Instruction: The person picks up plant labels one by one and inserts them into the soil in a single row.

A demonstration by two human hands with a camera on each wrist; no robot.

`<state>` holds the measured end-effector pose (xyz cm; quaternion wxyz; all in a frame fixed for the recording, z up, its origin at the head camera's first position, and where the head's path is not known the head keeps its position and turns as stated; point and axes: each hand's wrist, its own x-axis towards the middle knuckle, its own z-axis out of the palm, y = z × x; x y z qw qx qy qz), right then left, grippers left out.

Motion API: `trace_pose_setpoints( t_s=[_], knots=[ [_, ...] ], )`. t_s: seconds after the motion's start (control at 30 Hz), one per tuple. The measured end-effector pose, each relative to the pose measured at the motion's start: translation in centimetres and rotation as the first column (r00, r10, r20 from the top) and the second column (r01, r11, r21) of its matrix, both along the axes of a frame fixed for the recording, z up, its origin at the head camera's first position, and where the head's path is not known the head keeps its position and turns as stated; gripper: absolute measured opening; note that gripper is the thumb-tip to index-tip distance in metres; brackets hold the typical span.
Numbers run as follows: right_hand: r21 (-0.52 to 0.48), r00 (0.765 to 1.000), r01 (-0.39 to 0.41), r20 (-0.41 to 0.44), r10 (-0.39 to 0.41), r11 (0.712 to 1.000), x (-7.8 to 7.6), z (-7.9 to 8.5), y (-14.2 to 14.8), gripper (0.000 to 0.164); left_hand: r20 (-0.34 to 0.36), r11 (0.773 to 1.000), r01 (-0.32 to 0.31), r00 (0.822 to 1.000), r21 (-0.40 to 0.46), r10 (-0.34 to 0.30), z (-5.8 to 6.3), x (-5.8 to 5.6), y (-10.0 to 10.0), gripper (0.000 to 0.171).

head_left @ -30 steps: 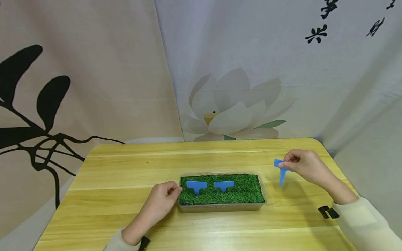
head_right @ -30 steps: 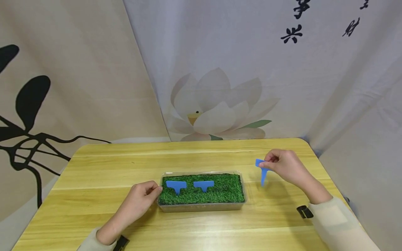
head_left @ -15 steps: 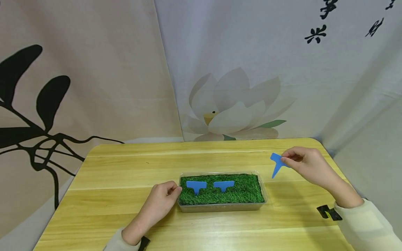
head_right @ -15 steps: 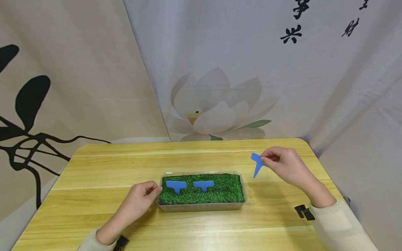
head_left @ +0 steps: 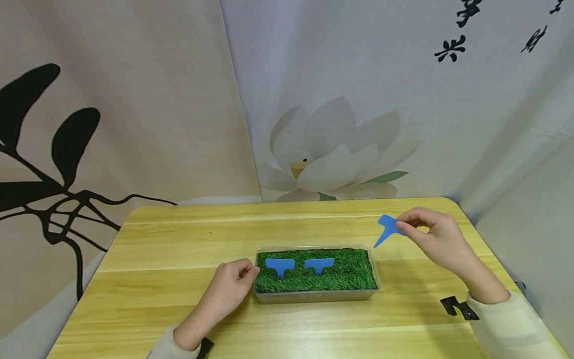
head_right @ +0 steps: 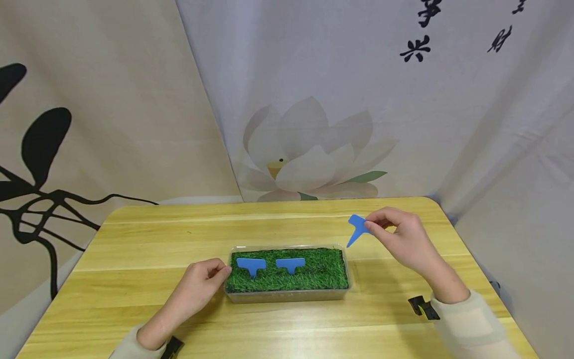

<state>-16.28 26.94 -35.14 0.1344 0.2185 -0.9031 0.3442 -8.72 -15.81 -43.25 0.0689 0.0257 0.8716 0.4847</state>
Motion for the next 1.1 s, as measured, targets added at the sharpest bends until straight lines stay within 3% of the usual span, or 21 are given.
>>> trace_pose_setpoints(
  t_s=[0.57, 0.83, 1.1],
  knots=[
    [-0.062, 1.0, -0.001, 0.004, 0.001, 0.998, 0.9, -0.9, -1.7, 0.009, -0.002, 1.0, -0.002, 1.0, -0.004, 0.002, 0.1, 0.0, 0.0, 0.032],
    [-0.085, 0.998, -0.064, -0.032, 0.061, 0.994, 0.8, -2.0, -2.2, 0.024, -0.005, 1.0, -0.001, 1.0, 0.0, 0.001, 0.0, -0.1, 0.0, 0.032],
    [-0.088, 0.997, -0.079, -0.021, 0.077, 0.993, 1.0, -2.8, -2.6, 0.026, -0.007, 1.0, 0.0, 1.0, -0.013, 0.0, -0.1, -0.1, 0.0, 0.032]
  ],
)
